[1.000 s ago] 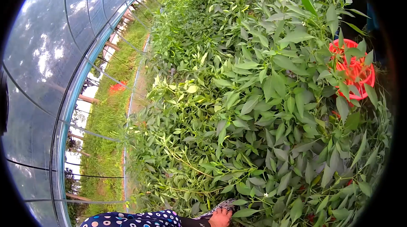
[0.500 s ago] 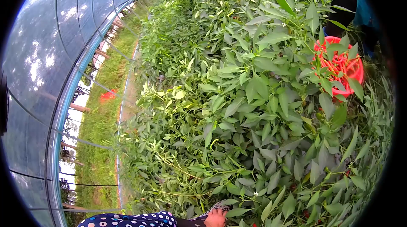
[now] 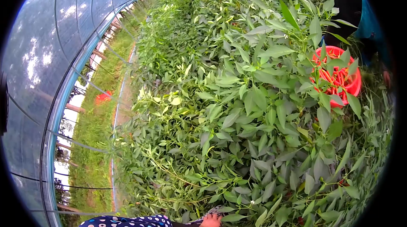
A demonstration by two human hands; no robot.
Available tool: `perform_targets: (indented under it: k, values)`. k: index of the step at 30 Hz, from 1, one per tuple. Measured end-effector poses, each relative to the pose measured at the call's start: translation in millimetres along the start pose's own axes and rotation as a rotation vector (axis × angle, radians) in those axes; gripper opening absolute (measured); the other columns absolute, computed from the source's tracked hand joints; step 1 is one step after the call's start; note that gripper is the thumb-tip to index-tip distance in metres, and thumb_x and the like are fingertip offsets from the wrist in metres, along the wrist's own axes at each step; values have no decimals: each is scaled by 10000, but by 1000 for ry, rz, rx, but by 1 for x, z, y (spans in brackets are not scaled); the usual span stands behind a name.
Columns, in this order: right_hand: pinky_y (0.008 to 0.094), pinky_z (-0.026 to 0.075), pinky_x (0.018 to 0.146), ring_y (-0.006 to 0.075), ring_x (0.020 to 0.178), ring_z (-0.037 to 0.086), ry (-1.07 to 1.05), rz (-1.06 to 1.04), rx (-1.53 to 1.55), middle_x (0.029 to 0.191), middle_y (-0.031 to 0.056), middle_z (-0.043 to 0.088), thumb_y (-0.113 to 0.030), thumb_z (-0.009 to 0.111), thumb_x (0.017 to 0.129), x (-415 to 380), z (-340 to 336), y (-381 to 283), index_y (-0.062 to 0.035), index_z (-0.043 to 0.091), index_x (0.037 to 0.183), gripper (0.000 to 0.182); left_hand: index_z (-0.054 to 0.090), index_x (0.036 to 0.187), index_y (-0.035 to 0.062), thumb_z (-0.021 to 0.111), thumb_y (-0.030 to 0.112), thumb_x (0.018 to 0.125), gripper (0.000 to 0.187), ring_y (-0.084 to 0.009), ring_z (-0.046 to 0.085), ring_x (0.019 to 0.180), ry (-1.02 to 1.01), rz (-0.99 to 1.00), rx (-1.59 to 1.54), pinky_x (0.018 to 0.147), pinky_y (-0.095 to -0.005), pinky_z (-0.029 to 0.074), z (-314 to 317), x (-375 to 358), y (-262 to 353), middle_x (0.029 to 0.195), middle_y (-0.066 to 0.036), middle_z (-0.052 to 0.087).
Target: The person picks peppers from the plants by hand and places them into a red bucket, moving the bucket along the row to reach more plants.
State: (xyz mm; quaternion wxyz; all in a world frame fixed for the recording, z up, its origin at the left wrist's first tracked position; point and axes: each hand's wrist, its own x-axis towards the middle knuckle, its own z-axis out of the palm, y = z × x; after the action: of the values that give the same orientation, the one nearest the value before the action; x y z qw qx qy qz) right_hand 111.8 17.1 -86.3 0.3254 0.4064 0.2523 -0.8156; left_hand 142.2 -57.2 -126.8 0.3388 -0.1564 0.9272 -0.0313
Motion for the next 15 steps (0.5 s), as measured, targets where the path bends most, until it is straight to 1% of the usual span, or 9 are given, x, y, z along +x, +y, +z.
perform_targets:
  k: [2, 4, 8, 10, 11, 12, 14, 15]
  values:
    - [438, 443, 673, 273, 889, 516, -9, 8, -4, 989, 74, 521, -308, 480, 813, 2, 6, 0, -109, 461, 1098, 349, 495, 1140, 107, 469, 178, 767, 381, -346, 382, 1098, 2, -31, -15, 849, -458, 401, -11, 0, 1, 1233, -159, 397]
    - [439, 443, 673, 272, 889, 516, -12, 8, 0, 989, 72, 521, -312, 479, 813, 4, 8, 4, -110, 460, 1099, 351, 501, 1128, 104, 486, 188, 754, 383, -343, 392, 1085, -77, 107, 15, 840, -460, 405, -22, 3, -5, 1217, -155, 409]
    - [441, 443, 672, 271, 890, 516, -27, 25, 2, 989, 69, 521, -319, 478, 815, 5, 18, 3, -113, 459, 1101, 353, 508, 1106, 95, 495, 202, 743, 379, -353, 412, 1052, -28, 83, -26, 828, -462, 407, -27, 1, -2, 1197, -159, 420]
    - [442, 443, 672, 270, 891, 515, -39, 25, -4, 989, 68, 521, -323, 478, 816, 6, 23, 5, -114, 458, 1102, 355, 510, 1088, 71, 504, 209, 729, 385, -370, 429, 1018, 2, 116, -4, 811, -476, 403, -22, 3, -2, 1174, -189, 426]
    - [442, 443, 672, 269, 891, 515, -40, 28, -4, 989, 67, 521, -325, 477, 816, 6, 24, 5, -115, 458, 1103, 355, 511, 1068, 44, 503, 214, 727, 381, -392, 436, 997, -29, 168, -2, 804, -488, 396, -21, 4, -6, 1137, -230, 433]
    - [443, 443, 672, 269, 891, 515, -41, 31, -5, 989, 67, 521, -326, 477, 816, 5, 25, 6, -116, 457, 1103, 356, 511, 1068, 44, 503, 214, 727, 381, -392, 436, 997, -27, 171, -2, 804, -488, 396, -28, 5, -7, 1137, -230, 433]
    - [444, 443, 672, 268, 892, 515, -45, 34, -4, 989, 65, 521, -330, 477, 817, 7, 29, 6, -117, 457, 1104, 358, 498, 1084, 13, 502, 213, 721, 414, -426, 427, 1001, -155, 231, -74, 814, -498, 385, -39, 6, -9, 1149, -274, 415]
    - [444, 443, 672, 268, 892, 515, -45, 36, -1, 989, 65, 521, -332, 476, 817, 7, 31, 7, -118, 456, 1105, 358, 498, 1084, 13, 502, 213, 721, 414, -426, 427, 1001, -153, 234, -74, 814, -498, 385, -39, 7, -11, 1149, -274, 415]
